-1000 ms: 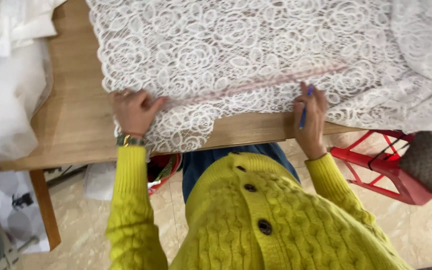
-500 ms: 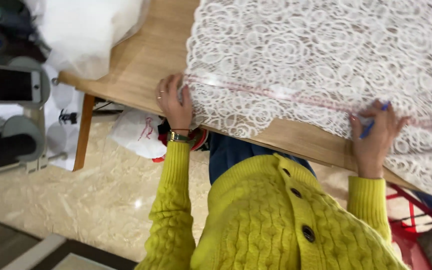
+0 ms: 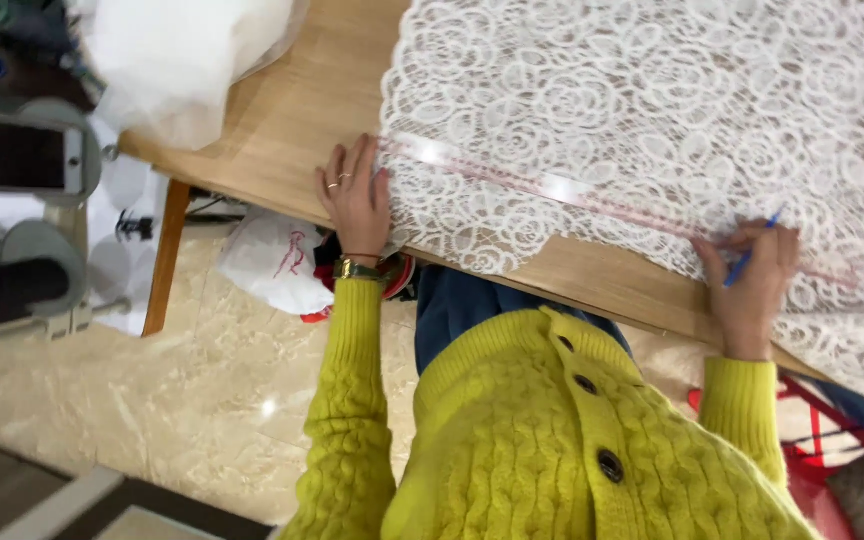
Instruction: Measuring and marking white lace fabric on a wooden table using a measuring tape and a pen.
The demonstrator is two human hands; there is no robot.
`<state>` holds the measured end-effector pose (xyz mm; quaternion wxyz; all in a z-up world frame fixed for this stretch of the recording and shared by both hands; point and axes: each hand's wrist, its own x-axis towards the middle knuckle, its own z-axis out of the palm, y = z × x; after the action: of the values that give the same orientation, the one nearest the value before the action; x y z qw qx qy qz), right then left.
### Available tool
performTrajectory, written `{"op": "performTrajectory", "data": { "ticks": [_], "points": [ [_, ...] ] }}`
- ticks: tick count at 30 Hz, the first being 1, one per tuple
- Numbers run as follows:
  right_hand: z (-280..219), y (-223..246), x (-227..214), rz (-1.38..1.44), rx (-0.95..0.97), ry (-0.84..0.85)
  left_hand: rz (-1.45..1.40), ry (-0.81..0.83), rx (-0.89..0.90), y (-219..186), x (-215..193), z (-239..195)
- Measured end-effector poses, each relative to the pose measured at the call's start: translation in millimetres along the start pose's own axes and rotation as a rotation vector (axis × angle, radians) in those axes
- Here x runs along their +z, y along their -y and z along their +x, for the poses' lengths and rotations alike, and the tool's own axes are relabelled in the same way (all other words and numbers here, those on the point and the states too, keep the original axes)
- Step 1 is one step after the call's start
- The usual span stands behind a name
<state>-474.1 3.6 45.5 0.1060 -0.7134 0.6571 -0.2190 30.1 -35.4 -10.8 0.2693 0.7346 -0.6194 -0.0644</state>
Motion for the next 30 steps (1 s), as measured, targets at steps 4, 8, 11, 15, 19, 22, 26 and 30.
{"op": "performTrajectory", "data": {
  "ticks": [4,8,11,15,19,22,26,30],
  "points": [
    [-7.8,7.7,22.0,0.072,-0.070,-0.119,-0.038,0.014,0.154,18.2,5.5,-3.4],
    [-15.3,20.4,39.7,0.110,-0.028,-0.255,-0.077,0.006,0.193,29.9,12.2,-2.9],
    [-10.3,35.1,43.2,0.102,-0.029,-0.287,-0.059,-0.020,0.202,31.7,15.3,-0.2],
    [-6.4,47.2,40.0,0.084,-0.108,-0.298,0.009,-0.073,0.197,22.3,6.6,-3.3],
    [-8.3,44.9,46.1,0.157,-0.058,-0.257,0.007,-0.134,0.279,9.2,0.9,0.5],
    [-8.7,45.4,43.1,0.188,-0.042,-0.221,0.009,-0.159,0.307,8.8,2.4,0.1],
    [-8.7,45.3,39.8,0.198,-0.044,-0.206,0.023,-0.176,0.275,12.9,6.3,-1.9],
    [-16.1,36.2,41.9,0.182,-0.067,-0.191,-0.006,-0.158,0.264,9.0,4.0,-0.4]
  ]
}}
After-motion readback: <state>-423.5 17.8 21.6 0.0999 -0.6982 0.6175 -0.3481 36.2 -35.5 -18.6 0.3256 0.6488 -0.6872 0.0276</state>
